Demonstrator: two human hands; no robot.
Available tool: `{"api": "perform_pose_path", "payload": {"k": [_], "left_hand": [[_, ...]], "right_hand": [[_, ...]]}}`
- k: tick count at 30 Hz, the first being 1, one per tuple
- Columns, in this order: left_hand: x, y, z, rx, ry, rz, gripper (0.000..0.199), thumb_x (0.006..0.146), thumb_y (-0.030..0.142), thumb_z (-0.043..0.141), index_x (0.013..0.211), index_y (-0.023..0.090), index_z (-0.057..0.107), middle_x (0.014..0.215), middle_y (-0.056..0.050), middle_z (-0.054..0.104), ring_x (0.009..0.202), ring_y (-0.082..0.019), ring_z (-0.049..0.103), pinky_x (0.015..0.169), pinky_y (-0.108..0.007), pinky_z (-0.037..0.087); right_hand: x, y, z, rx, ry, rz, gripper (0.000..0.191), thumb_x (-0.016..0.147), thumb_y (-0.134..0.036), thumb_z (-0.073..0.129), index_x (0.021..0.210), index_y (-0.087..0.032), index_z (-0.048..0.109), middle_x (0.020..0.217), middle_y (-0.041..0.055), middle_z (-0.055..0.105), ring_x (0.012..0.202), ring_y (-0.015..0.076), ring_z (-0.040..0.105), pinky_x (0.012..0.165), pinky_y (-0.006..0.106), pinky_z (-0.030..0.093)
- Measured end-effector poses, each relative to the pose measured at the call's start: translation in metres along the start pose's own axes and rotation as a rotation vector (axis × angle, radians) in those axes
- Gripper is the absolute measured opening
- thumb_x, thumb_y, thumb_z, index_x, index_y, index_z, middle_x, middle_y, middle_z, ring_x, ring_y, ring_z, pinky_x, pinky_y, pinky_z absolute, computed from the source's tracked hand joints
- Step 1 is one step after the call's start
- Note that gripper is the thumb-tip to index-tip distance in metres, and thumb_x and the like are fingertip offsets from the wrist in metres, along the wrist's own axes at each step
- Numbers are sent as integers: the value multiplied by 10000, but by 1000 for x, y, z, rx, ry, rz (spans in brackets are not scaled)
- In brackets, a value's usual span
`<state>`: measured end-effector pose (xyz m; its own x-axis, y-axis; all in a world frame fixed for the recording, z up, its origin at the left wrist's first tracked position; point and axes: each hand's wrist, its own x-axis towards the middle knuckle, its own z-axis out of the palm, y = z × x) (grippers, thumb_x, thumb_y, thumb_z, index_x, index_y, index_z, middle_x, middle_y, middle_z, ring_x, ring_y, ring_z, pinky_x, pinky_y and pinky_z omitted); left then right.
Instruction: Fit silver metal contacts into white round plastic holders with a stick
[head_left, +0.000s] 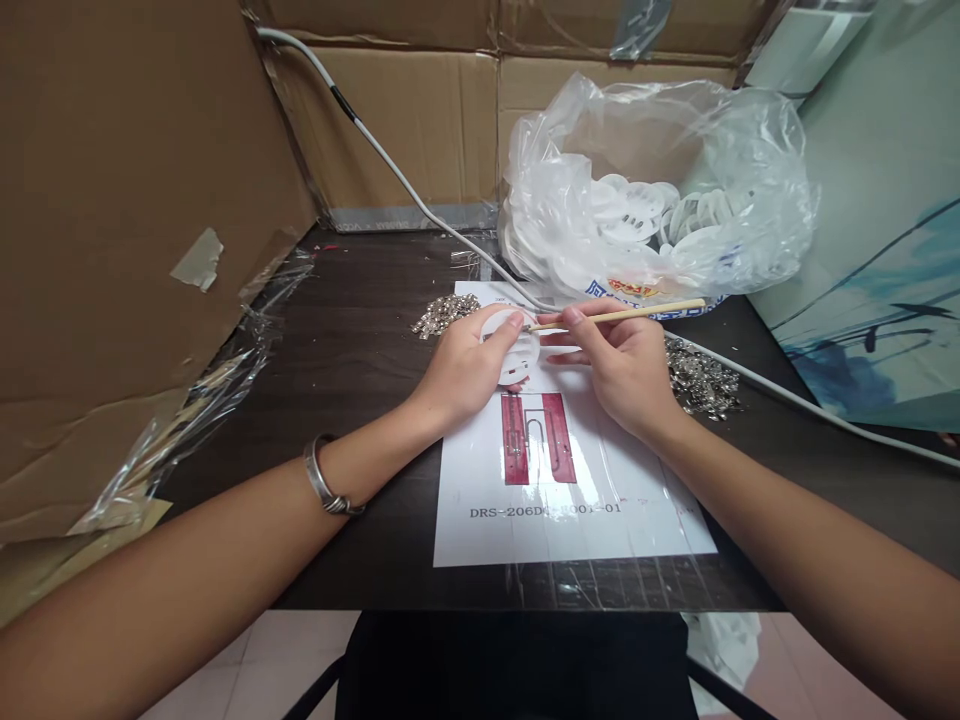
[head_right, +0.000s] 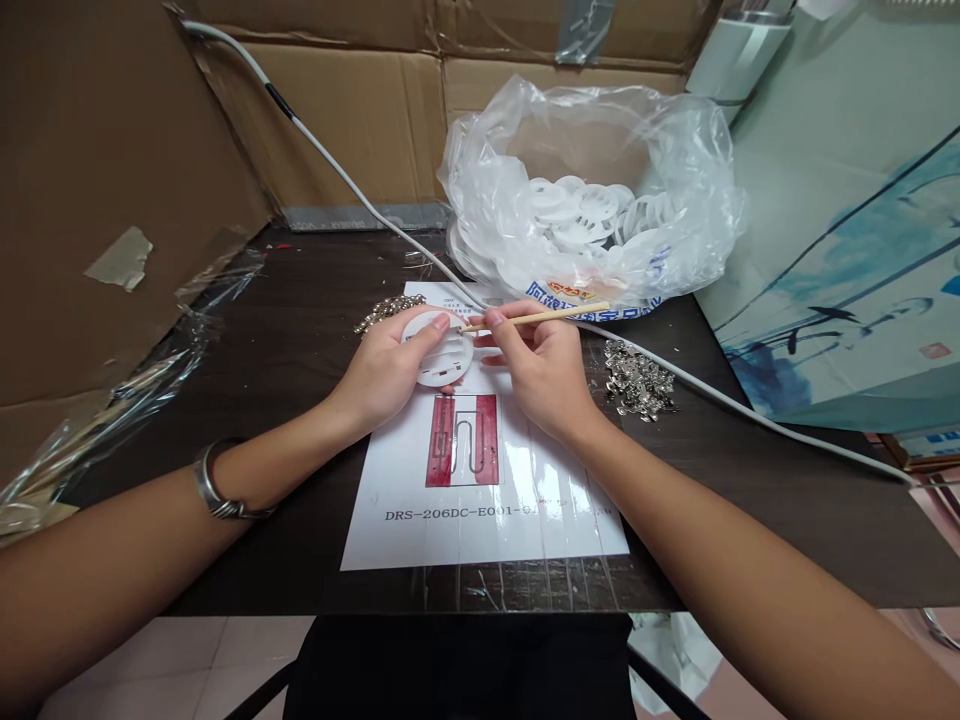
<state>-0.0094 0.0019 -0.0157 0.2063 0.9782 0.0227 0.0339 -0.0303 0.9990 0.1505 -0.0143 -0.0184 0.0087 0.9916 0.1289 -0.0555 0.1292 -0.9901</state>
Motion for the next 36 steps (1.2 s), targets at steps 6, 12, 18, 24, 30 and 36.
{"api": "perform_pose_path", "payload": {"k": [6,12,18,24,30,36], "left_hand": [[-2,2,2,-20,-18,-34,248,901,403,567,918,174,660,753,-33,640,570,-131,600,467,-214,514],[-3,3,0,22,-22,-25,327,910,471,549,1000,188,686,709,-37,651,540,-165,648,436,-221,489],[-5,4,-4,246,35,113,321,934,454,509,922,190,691,671,-22,629,543,-133,575,469,-220,409],[-4,6,-5,325,57,93,331,918,391,527,664,188,590,511,1,525,499,-135,460,505,-254,328],[-2,5,-3,492,102,170,293,903,331,526,659,181,583,591,-12,551,571,-148,445,560,-266,287],[-2,3,-3,655,86,142,314,917,337,489,649,184,544,588,-3,528,549,-140,413,573,-278,254]], "right_hand": [[1,2,1,41,-11,2,254,839,-453,677,845,-212,597,865,48,718,842,171,700,769,340,602],[0,0,3,26,-12,10,266,846,-466,662,858,-211,585,868,48,710,838,170,700,815,353,599],[-1,-3,3,1,18,-75,250,849,-449,669,823,-208,603,862,30,690,843,151,694,888,335,577],[-1,0,2,-3,-53,-28,259,854,-468,660,838,-219,590,805,19,692,801,150,690,848,338,585],[3,7,1,1,-101,10,292,847,-489,664,841,-217,558,783,15,695,735,138,683,823,336,589],[2,4,1,-128,-87,-6,251,888,-438,627,824,-207,552,776,27,689,742,148,688,793,333,575]]}}
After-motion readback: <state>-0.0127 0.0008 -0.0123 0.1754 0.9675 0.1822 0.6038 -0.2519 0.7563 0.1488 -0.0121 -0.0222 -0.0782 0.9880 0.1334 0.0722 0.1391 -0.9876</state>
